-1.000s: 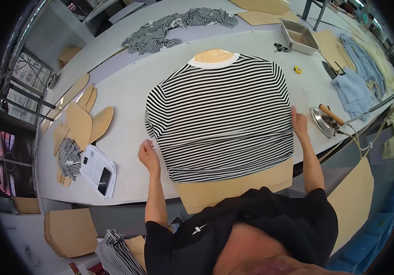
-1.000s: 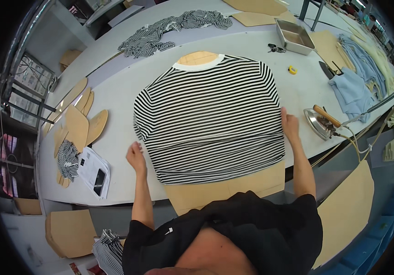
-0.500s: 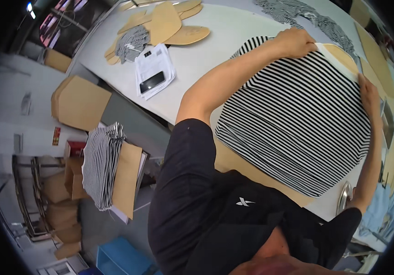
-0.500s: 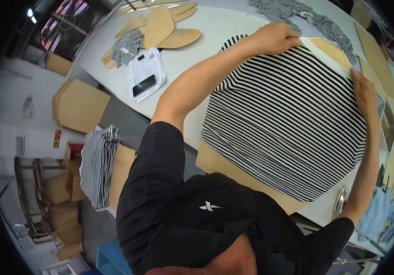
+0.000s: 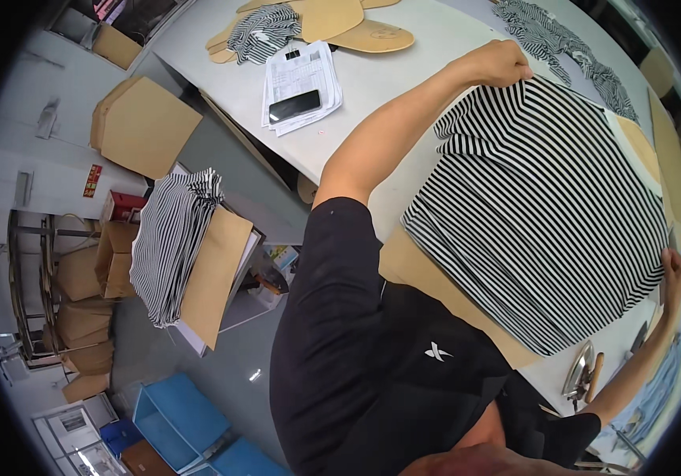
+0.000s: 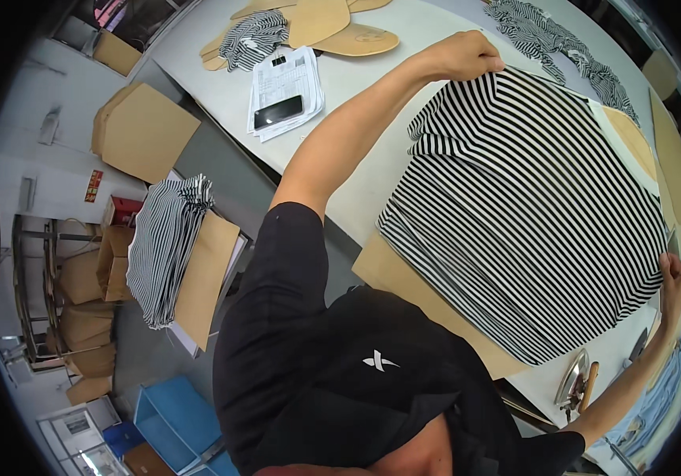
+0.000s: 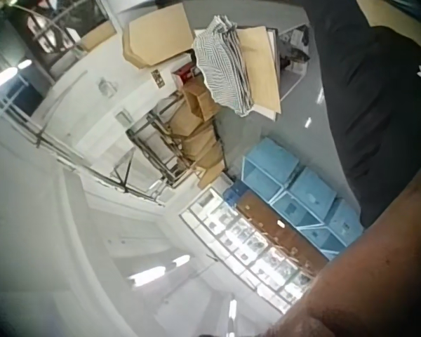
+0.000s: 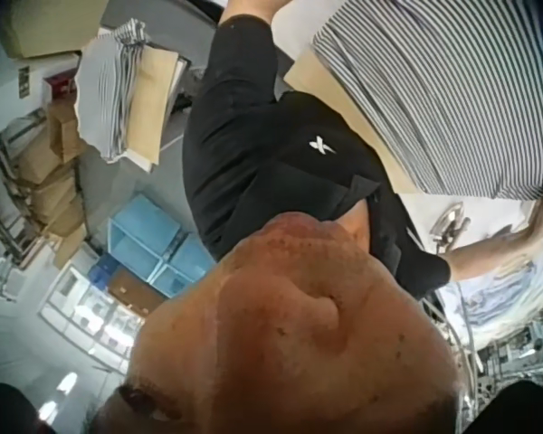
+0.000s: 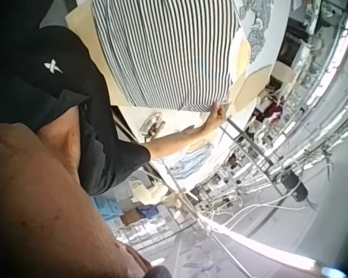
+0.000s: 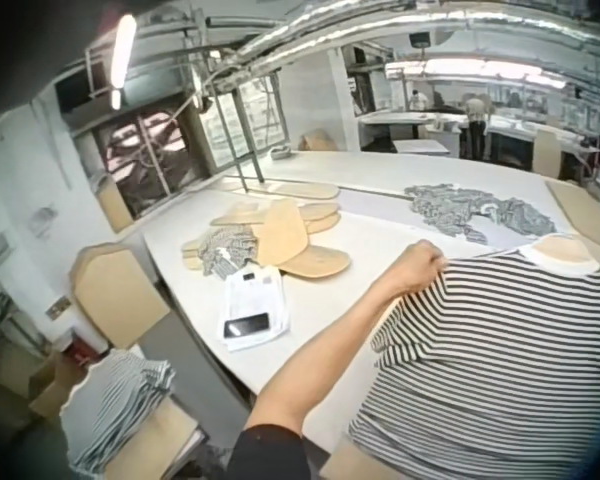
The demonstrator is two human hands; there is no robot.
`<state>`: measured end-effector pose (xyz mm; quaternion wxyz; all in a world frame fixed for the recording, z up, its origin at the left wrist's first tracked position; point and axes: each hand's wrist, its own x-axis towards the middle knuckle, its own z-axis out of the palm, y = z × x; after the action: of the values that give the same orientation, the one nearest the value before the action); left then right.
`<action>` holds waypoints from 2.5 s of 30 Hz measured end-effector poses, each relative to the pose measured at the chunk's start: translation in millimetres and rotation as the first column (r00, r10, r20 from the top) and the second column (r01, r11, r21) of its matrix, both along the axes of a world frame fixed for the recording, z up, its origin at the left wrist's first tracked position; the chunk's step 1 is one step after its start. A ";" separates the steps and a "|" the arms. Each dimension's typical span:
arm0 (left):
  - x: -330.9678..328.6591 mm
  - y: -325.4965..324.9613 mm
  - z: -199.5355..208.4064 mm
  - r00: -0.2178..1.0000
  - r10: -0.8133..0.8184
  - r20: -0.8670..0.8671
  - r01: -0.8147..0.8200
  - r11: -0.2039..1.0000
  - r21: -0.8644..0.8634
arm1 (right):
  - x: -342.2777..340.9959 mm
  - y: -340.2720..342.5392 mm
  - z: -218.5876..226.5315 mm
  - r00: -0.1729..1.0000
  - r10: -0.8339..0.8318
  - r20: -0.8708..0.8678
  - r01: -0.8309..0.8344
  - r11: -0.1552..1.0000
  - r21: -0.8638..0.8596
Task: Ironing a striped t-shirt using a cardboard template and a hand iron on a production work table.
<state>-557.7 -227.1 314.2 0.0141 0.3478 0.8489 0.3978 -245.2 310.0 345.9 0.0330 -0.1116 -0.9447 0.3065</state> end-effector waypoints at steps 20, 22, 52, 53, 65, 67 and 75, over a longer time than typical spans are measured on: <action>145.8 -47.3 -169.4 0.795 0.269 0.543 -0.579 0.602 0.549 | 101.6 -82.2 -184.3 0.625 -0.780 -0.033 0.516 0.444 -0.732; 140.2 -45.9 -176.3 0.785 0.347 0.513 -0.609 0.586 0.535 | 94.8 -82.0 -184.3 0.597 -0.801 -0.054 0.585 0.480 -0.653; 391.2 -219.3 -323.7 0.484 0.327 0.812 -0.391 0.911 -0.134 | 397.1 -295.9 -338.8 0.453 -0.612 0.648 0.848 0.520 -0.102; 384.6 -216.7 -333.4 0.577 0.270 0.771 -0.232 0.959 -0.163 | 407.6 -284.6 -342.7 0.504 -0.644 0.576 0.843 0.511 -0.167; 398.7 -264.9 -375.0 0.470 0.227 0.853 -0.313 0.946 -0.080 | 363.1 -157.1 -367.4 0.567 -0.820 -0.073 0.708 0.532 -0.464; 404.1 -225.7 -333.1 0.526 0.253 0.812 -0.324 0.942 -0.084 | 300.6 -117.6 -331.6 0.560 -0.768 0.312 0.707 0.246 -0.663; 426.8 -255.9 -348.7 0.523 0.299 0.798 -0.396 0.914 -0.082 | 195.3 -205.0 -261.5 0.822 -0.429 -0.376 0.380 0.903 -0.199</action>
<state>-130.9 -482.9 -34.5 0.2923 -0.0429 0.7806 0.5508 -49.9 105.0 84.4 0.2885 -0.2445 -0.8516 0.3630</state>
